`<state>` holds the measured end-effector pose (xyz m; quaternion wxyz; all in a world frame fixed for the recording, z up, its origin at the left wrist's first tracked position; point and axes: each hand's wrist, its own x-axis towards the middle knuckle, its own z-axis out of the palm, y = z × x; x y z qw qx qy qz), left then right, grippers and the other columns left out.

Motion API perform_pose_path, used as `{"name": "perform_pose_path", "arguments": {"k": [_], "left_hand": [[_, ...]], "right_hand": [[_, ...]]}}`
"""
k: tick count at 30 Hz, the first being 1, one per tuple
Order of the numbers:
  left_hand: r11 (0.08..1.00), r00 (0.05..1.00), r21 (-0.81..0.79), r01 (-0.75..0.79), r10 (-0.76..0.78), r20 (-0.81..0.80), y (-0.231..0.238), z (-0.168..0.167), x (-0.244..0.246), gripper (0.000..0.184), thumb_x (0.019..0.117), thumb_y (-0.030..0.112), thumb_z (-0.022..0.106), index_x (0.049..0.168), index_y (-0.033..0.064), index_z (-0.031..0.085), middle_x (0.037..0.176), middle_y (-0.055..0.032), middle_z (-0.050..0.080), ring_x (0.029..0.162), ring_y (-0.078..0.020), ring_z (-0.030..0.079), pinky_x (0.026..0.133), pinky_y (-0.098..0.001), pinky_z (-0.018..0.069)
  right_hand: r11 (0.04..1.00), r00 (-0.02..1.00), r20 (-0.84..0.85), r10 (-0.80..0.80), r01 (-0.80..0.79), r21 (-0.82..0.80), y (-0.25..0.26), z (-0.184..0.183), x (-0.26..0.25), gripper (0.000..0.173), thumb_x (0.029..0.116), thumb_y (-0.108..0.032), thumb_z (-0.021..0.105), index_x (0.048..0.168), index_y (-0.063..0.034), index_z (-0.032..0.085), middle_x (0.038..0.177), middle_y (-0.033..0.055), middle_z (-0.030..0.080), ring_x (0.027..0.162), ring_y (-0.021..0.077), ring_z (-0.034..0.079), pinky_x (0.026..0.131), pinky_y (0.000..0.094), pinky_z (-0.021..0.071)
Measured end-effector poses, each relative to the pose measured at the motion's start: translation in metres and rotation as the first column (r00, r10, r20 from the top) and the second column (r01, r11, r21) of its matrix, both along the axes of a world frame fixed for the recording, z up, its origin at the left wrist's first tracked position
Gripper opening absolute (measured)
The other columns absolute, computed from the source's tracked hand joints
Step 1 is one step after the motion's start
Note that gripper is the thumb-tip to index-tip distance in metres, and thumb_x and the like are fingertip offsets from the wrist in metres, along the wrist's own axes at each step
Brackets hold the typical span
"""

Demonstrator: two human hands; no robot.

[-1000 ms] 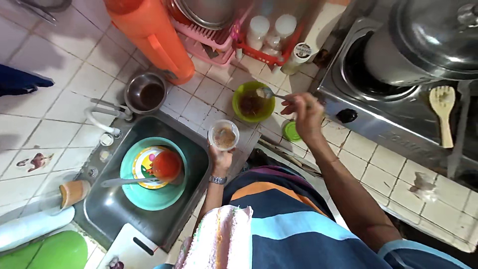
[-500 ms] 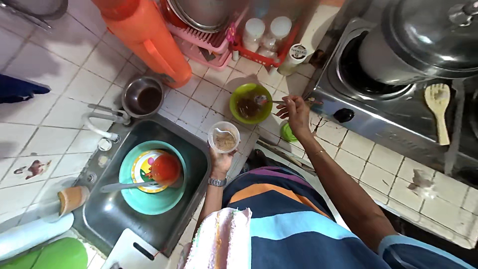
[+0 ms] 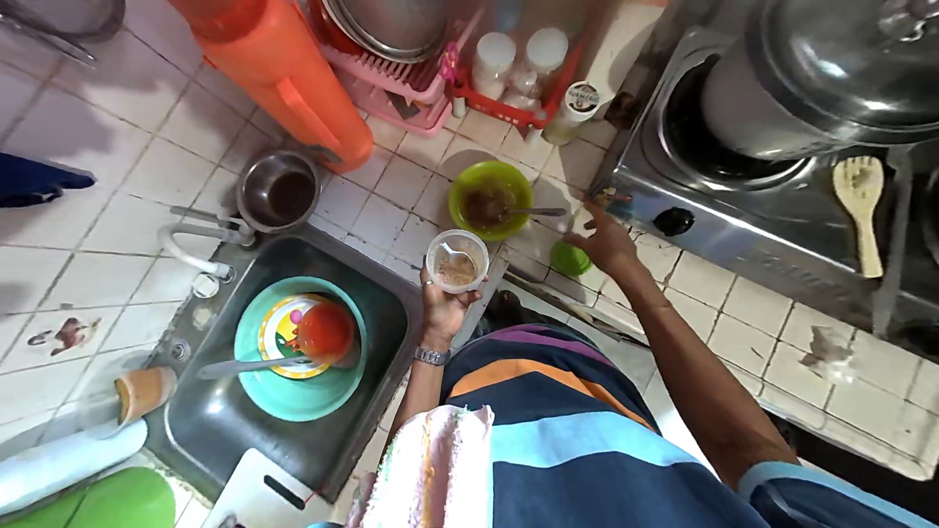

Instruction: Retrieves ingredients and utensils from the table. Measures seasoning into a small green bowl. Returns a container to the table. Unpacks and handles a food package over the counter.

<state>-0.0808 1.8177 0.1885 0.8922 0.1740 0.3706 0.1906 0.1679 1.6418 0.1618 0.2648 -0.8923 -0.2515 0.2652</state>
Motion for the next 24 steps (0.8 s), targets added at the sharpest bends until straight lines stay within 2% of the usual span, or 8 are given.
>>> {"name": "perform_pose_path", "arguments": {"k": [2, 5, 8, 12, 14, 16, 19, 24], "left_hand": [[0.999, 1.0, 0.046, 0.013, -0.011, -0.028, -0.002, 0.002, 0.002, 0.07, 0.1074, 0.054, 0.001, 0.124, 0.0077, 0.052, 0.099, -0.0174, 0.073, 0.073, -0.0225, 0.073, 0.052, -0.0272, 0.0569], [0.996, 0.994, 0.067, 0.054, -0.048, -0.098, -0.004, 0.004, 0.006, 0.07, 0.1075, 0.055, 0.003, 0.125, 0.007, 0.05, 0.093, -0.0156, 0.072, 0.071, -0.0216, 0.072, 0.051, -0.0274, 0.0564], [0.991, 0.989, 0.077, 0.107, -0.099, -0.108, -0.005, 0.003, 0.005, 0.075, 0.1056, 0.059, 0.001, 0.124, 0.0061, 0.05, 0.088, -0.0159, 0.072, 0.067, -0.0212, 0.072, 0.05, -0.0263, 0.0556], [0.979, 0.981, 0.113, 0.17, -0.157, -0.113, -0.01, 0.004, 0.0, 0.079, 0.104, 0.06, -0.003, 0.124, 0.0051, 0.05, 0.083, -0.0155, 0.071, 0.064, -0.0201, 0.07, 0.049, -0.0251, 0.0542], [0.971, 0.971, 0.126, 0.204, -0.185, -0.148, -0.013, 0.007, 0.0, 0.079, 0.1042, 0.06, -0.003, 0.124, 0.0037, 0.049, 0.081, -0.0155, 0.071, 0.061, -0.0191, 0.07, 0.047, -0.0242, 0.0532], [0.955, 0.947, 0.143, 0.26, -0.223, -0.23, -0.013, 0.012, 0.0, 0.078, 0.1061, 0.057, -0.001, 0.127, 0.0017, 0.05, 0.079, -0.015, 0.071, 0.059, -0.0178, 0.068, 0.046, -0.0234, 0.0523], [0.91, 0.885, 0.153, 0.384, -0.316, -0.343, -0.018, 0.015, -0.003, 0.07, 0.1092, 0.052, 0.004, 0.127, 0.0026, 0.051, 0.081, -0.0132, 0.07, 0.06, -0.0172, 0.066, 0.046, -0.0254, 0.0517], [0.832, 0.794, 0.105, 0.545, -0.472, -0.382, -0.025, 0.016, -0.012, 0.07, 0.1096, 0.052, 0.008, 0.118, 0.0047, 0.059, 0.076, -0.0106, 0.07, 0.056, -0.016, 0.065, 0.045, -0.0268, 0.0515]], "right_hand": [[0.986, 0.991, 0.041, 0.124, -0.119, -0.114, -0.008, -0.008, -0.009, 0.073, 0.0849, -0.022, 0.086, 0.148, -0.0064, 0.052, 0.148, 0.0371, 0.043, 0.123, 0.0637, 0.049, 0.088, 0.0808, 0.0429], [0.949, 0.963, 0.063, 0.263, -0.247, -0.198, -0.015, -0.03, -0.028, 0.072, 0.0849, -0.016, 0.084, 0.15, -0.0134, 0.053, 0.158, 0.0344, 0.034, 0.14, 0.0601, 0.036, 0.097, 0.0774, 0.0408], [0.957, 0.96, 0.138, 0.243, -0.213, -0.197, -0.02, -0.043, -0.033, 0.066, 0.0872, -0.009, 0.08, 0.148, -0.0127, 0.055, 0.155, 0.0335, 0.038, 0.139, 0.06, 0.037, 0.093, 0.0748, 0.0447], [0.94, 0.979, 0.05, 0.198, -0.175, -0.293, -0.018, -0.035, -0.023, 0.077, 0.0865, -0.019, 0.083, 0.154, -0.0122, 0.046, 0.15, 0.0368, 0.04, 0.134, 0.0607, 0.041, 0.093, 0.0764, 0.042], [0.965, 0.984, -0.019, 0.179, -0.179, -0.193, -0.016, -0.021, -0.022, 0.076, 0.0858, -0.024, 0.084, 0.151, -0.0089, 0.049, 0.14, 0.036, 0.049, 0.124, 0.0564, 0.052, 0.091, 0.0722, 0.0457], [0.974, 0.958, -0.208, 0.2, -0.17, 0.152, -0.01, 0.014, -0.033, 0.071, 0.0878, -0.021, 0.082, 0.148, -0.0037, 0.05, 0.131, 0.0275, 0.06, 0.111, 0.0399, 0.064, 0.092, 0.0563, 0.0538], [0.824, 0.82, -0.37, 0.437, -0.2, 0.531, 0.007, 0.067, -0.069, 0.074, 0.0846, -0.023, 0.078, 0.15, -0.0057, 0.048, 0.132, 0.0137, 0.063, 0.11, 0.0201, 0.068, 0.093, 0.0376, 0.0588], [0.726, 0.755, -0.058, 0.654, -0.604, 0.328, 0.018, 0.11, -0.094, 0.072, 0.0838, -0.021, 0.085, 0.149, -0.0217, 0.054, 0.149, 0.0204, 0.051, 0.124, 0.036, 0.06, 0.098, 0.0536, 0.0534]]}}
